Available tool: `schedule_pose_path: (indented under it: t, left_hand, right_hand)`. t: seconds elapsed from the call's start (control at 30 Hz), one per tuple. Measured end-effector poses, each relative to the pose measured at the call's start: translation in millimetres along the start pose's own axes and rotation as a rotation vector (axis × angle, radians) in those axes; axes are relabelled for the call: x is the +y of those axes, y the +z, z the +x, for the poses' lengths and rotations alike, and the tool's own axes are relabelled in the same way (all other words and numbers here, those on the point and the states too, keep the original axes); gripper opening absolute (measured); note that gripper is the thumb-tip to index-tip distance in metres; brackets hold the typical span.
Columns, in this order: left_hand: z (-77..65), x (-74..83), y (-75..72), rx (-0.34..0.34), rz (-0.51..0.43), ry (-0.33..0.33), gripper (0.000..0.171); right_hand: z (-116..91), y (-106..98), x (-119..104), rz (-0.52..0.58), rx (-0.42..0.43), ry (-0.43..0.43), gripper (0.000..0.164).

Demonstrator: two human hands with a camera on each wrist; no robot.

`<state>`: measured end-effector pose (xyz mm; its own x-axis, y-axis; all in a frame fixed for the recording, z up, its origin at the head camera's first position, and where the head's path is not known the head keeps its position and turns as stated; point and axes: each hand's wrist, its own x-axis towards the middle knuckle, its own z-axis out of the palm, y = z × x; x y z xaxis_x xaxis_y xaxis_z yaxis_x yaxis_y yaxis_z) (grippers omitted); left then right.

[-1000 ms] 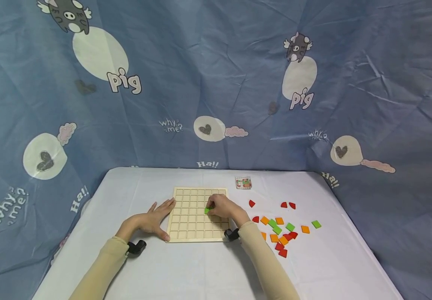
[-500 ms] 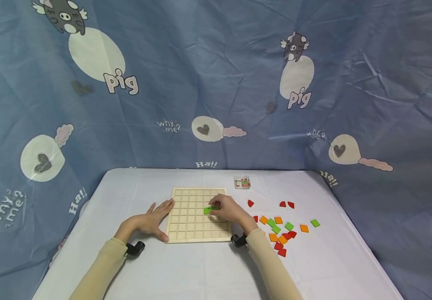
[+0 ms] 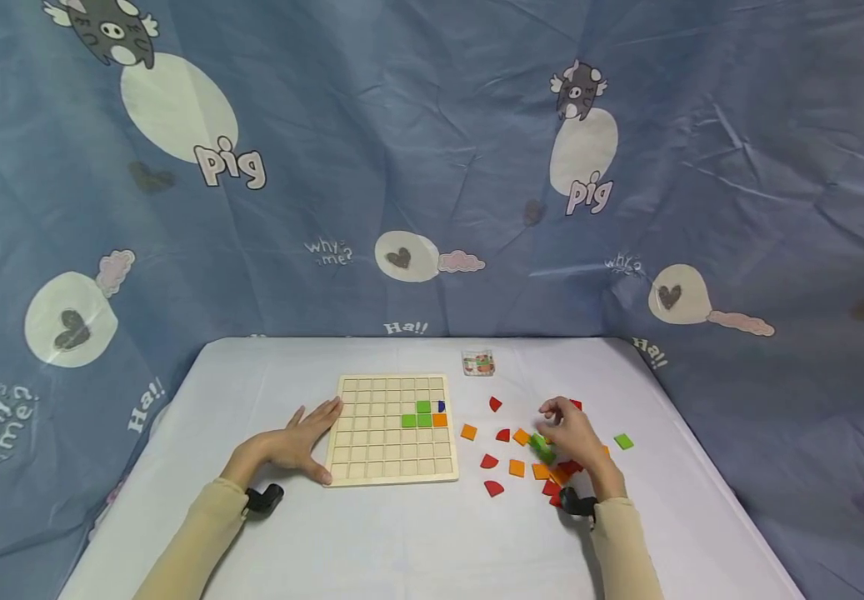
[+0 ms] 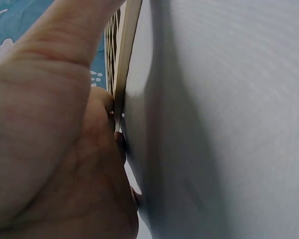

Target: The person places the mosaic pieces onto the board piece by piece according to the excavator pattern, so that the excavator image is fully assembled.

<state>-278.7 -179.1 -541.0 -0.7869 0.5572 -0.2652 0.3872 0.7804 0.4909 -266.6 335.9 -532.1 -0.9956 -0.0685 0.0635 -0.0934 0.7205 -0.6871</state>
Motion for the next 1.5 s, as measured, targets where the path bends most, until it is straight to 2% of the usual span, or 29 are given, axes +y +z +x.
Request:
schedule_pose_path:
  t: [0.13, 0.3, 0.47, 0.63, 1.0, 1.2, 1.37, 1.5]
  left_hand:
    - [-1.7, -1.7, 0.0, 0.006, -0.010, 0.000, 0.137]
    - [-1.7, -2.9, 0.0, 0.014, -0.015, -0.004, 0.137]
    - [-0.8, -4.1, 0.6, 0.020, -0.022, 0.001, 0.138]
    - [-0.6, -3.6, 0.7, 0.010, -0.022, -0.004, 0.138]
    - [0.0, -2.2, 1.7, 0.005, -0.019, -0.005, 0.137]
    - [0.5, -3.1, 2.0, 0.009, -0.021, -0.003, 0.137]
    - [1.2, -3.3, 2.3, 0.010, -0.019, 0.006, 0.137]
    - [1.0, -2.8, 1.4, 0.010, -0.015, 0.007, 0.137]
  right_hand:
    - [-14, -29, 36, -0.021, 0.047, 0.119, 0.039]
    - [-27, -54, 67, -0.071, 0.114, 0.171, 0.046]
    - [-34, -69, 86, -0.136, 0.163, 0.212, 0.048]
    - [-39, -75, 97, -0.195, 0.147, 0.255, 0.046]
    - [-44, -79, 98, -0.224, 0.085, 0.261, 0.036]
    - [-41, -74, 95, -0.231, 0.126, 0.272, 0.034]
    - [-33, -67, 79, -0.197, 0.119, 0.279, 0.039]
    - [-22, -50, 56, -0.156, 0.081, 0.241, 0.038]
